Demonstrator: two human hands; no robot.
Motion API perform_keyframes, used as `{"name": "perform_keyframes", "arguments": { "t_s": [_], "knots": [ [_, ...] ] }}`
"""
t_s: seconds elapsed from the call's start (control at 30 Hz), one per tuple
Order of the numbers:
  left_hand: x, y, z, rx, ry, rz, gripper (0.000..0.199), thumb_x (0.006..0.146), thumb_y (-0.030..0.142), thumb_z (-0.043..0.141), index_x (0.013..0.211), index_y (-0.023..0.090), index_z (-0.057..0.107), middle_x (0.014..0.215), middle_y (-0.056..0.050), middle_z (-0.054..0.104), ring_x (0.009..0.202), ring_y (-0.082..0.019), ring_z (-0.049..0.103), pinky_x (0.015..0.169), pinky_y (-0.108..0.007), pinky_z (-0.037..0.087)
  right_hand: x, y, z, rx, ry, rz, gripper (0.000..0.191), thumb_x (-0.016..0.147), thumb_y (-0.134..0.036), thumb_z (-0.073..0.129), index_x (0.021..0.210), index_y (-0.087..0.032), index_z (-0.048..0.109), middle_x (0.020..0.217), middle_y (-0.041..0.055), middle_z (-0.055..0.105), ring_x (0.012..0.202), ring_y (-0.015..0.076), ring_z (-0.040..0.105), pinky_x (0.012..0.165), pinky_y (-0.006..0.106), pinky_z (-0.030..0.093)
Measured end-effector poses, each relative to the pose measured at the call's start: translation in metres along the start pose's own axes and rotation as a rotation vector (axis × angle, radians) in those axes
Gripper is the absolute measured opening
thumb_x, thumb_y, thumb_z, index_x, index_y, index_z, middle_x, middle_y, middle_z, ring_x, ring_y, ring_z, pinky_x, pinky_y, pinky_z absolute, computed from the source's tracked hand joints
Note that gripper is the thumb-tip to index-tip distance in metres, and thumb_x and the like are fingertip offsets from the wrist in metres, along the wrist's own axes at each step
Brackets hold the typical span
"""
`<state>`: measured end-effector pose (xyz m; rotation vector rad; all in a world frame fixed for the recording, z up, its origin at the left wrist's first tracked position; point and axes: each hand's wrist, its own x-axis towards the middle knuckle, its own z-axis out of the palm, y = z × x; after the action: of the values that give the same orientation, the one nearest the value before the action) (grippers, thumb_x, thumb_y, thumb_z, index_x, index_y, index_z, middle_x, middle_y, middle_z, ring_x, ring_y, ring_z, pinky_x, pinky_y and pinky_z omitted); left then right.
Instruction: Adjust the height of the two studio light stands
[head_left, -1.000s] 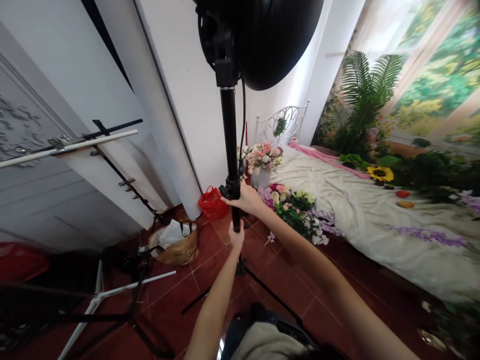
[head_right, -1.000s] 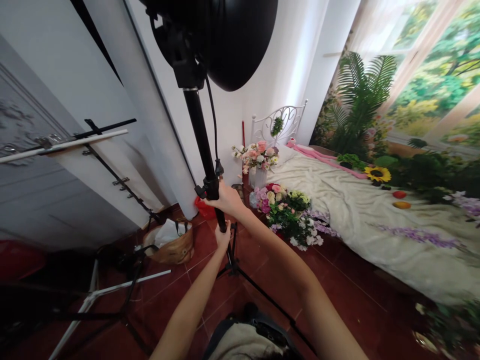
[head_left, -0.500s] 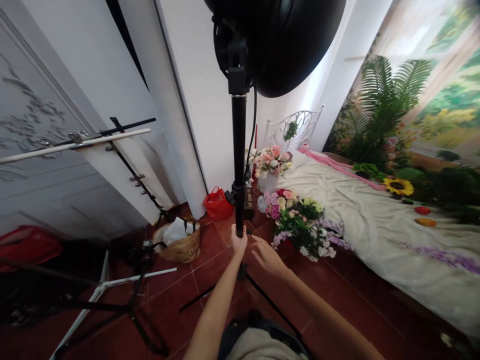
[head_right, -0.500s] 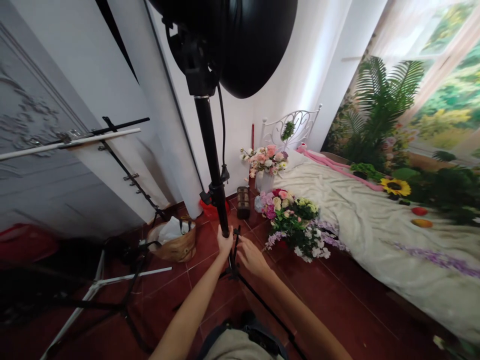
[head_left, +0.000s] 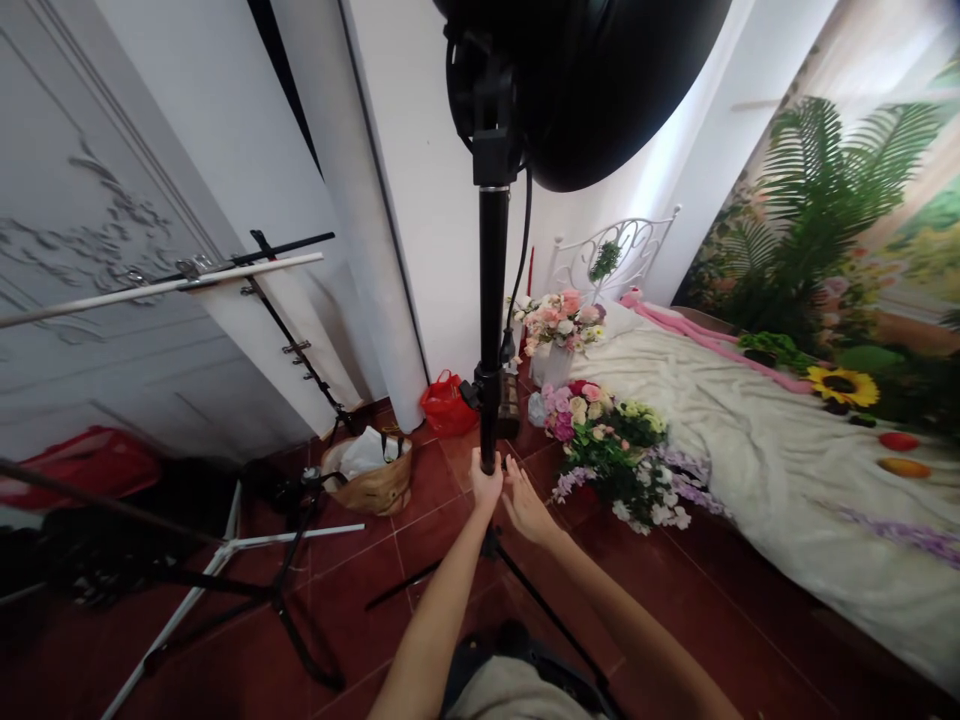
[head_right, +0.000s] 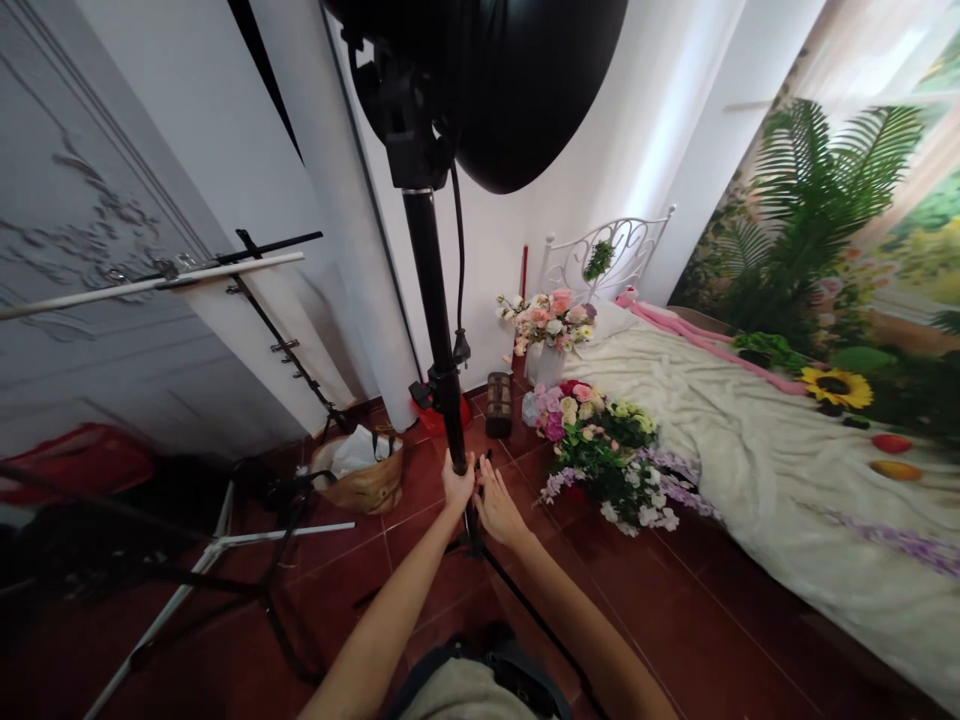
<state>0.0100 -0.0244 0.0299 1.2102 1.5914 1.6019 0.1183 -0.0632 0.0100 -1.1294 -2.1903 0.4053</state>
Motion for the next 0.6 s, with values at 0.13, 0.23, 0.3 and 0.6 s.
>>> {"name": "perform_keyframes", "arguments": {
  "t_s": [0.13,0.23,0.3,0.6],
  "knots": [
    [0.001,0.001,0.0,-0.009,-0.006,0.005,0.029,0.077,0.047,0.055,0.084,0.02,0.052,0.071,-0.001,0.059,0.066,-0.015,0.059,0.063,-0.025,0.046,0.014,0.004,-0.013,0.052,-0.004,-0.021,0.042,0.093,-0.025,0.025,0.134,-0.018,0.029,0.148,0.0121,0.025,0.139,0.02,0.013,0.113,0.049,0.016],
    [0.001,0.001,-0.001,0.003,-0.016,0.017,0.028,0.077,0.046,0.055,0.085,0.019,0.053,0.073,-0.002,0.06,0.069,-0.015,0.06,0.065,-0.026,0.047,0.025,0.012,-0.016,0.184,0.039,0.049,0.035,0.094,-0.029,0.026,0.126,-0.018,0.034,0.133,0.0138,0.045,0.133,0.0194,0.032,0.109,0.046,0.026],
    [0.001,0.001,-0.001,0.014,-0.023,0.017,0.027,0.078,0.045,0.054,0.085,0.019,0.053,0.073,-0.002,0.061,0.068,-0.015,0.06,0.065,-0.026,0.047,0.033,0.017,-0.013,0.296,0.075,0.155,0.029,0.094,-0.032,0.025,0.116,-0.017,0.037,0.115,0.0138,0.057,0.116,0.0196,0.051,0.097,0.04,0.041],
    [0.002,0.0,0.001,0.043,0.017,0.016,0.028,0.076,0.044,0.056,0.086,0.018,0.055,0.067,0.0,0.058,0.063,-0.015,0.057,0.063,-0.027,0.046,0.07,0.011,0.003,0.209,0.159,0.547,0.034,0.095,-0.039,0.023,0.111,-0.015,0.041,0.093,0.0112,0.064,0.08,0.0204,0.064,0.069,0.029,0.045]
  ]
}}
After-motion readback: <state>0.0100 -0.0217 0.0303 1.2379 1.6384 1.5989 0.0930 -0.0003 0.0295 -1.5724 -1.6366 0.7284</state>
